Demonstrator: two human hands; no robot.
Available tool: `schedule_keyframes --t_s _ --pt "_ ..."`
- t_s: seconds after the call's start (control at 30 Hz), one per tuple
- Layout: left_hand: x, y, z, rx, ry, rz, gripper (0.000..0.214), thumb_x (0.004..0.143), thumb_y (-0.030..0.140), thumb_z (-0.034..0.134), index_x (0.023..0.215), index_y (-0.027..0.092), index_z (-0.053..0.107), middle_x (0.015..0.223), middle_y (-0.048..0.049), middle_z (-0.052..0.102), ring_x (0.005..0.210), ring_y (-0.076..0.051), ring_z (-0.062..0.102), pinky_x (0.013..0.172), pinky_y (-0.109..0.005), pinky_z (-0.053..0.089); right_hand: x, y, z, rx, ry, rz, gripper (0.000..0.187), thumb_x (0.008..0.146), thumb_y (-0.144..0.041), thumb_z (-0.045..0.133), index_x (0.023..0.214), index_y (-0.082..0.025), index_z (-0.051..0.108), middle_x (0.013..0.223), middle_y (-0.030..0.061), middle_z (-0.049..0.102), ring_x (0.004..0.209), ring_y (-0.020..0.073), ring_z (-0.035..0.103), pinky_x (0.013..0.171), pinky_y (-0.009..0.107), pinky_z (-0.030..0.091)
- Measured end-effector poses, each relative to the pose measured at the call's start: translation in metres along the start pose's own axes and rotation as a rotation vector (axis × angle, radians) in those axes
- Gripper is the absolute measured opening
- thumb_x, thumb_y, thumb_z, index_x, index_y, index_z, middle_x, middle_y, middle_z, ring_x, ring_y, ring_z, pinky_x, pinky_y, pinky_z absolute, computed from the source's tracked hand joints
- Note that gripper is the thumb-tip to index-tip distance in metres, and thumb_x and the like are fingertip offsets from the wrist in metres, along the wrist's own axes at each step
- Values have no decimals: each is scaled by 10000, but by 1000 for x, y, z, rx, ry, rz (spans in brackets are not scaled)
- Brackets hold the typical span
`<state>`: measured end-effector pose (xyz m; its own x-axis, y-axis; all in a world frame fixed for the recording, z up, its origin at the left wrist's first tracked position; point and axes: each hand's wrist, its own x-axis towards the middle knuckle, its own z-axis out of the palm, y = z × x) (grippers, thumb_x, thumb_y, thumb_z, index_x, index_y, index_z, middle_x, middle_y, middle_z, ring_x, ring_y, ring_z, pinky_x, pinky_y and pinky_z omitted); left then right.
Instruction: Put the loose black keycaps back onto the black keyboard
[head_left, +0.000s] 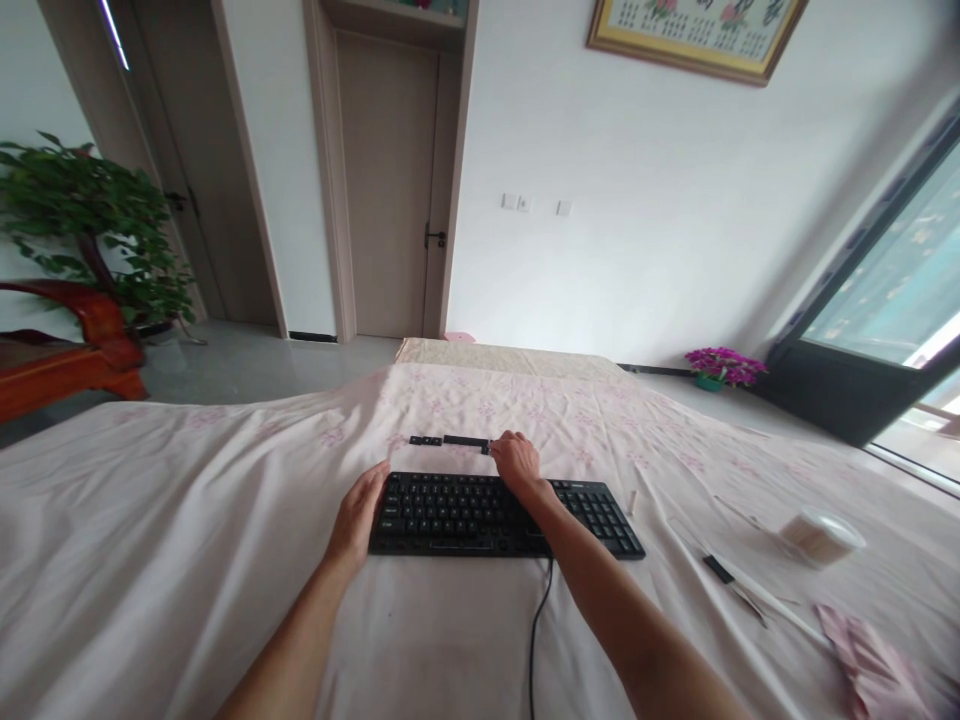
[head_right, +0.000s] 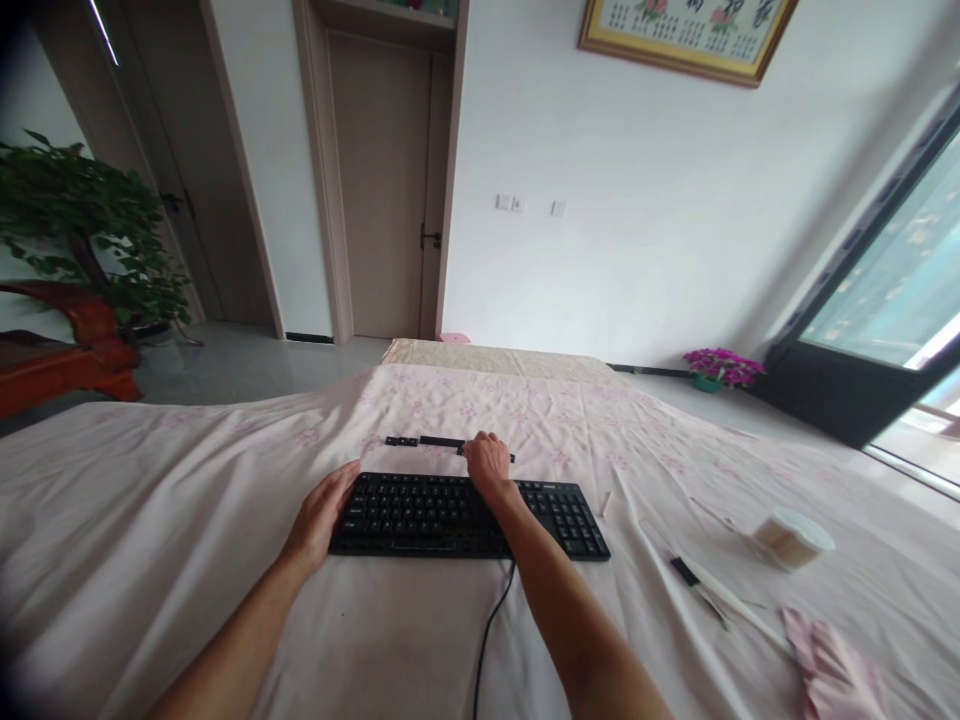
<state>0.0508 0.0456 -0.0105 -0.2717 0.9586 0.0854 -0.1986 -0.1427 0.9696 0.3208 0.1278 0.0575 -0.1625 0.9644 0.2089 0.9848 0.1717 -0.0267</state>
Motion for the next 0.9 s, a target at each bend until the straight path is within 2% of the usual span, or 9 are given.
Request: schedule_keyframes --t_s 0.17,0.37,0.53,0.77,0.9 --pt "-1 7 0 34 -8 -19 463 769 479 644 1127 187 649 1266 -92 612 1227 -241 517 1102 -387 313 19 -8 9 -22 -16 -25 243 903 -253 494 920 -221 735 1030 97 642 1016 214 524 807 284 372" --pt "-1 7 0 19 -21 -20 482 765 447 657 1156 166 625 1290 -119 589 1232 -252 509 1102 -398 308 23 -9 8 -12 -58 -37 197 865 -265 551 928 -245 736 1055 69 656 1030 202 543 829 272 368" --pt "-2 11 2 23 -17 -39 479 753 444 665 1147 172 631 1283 -112 595 1218 -257 521 1093 -400 319 21 -13 8 18 -150 -32 197 837 -321 573 952 -298 732 957 27 703 907 180 620 730 247 398" --pt "-6 16 3 33 -32 -56 475 747 424 664 1145 167 630 1289 -114 590 1212 -255 523 1075 -385 336 21 -22 8 -3 -205 -38 219 834 -306 570 980 -289 733 1000 61 710 946 213 640 768 270 424" --pt "-6 16 3 40 -42 -57 504 741 435 655 1157 152 620 1298 -119 582 1198 -256 532 1045 -372 364 22 -25 7 -22 -219 -52 237 856 -285 551 1020 -247 718 1066 96 687 987 229 630 804 289 424"
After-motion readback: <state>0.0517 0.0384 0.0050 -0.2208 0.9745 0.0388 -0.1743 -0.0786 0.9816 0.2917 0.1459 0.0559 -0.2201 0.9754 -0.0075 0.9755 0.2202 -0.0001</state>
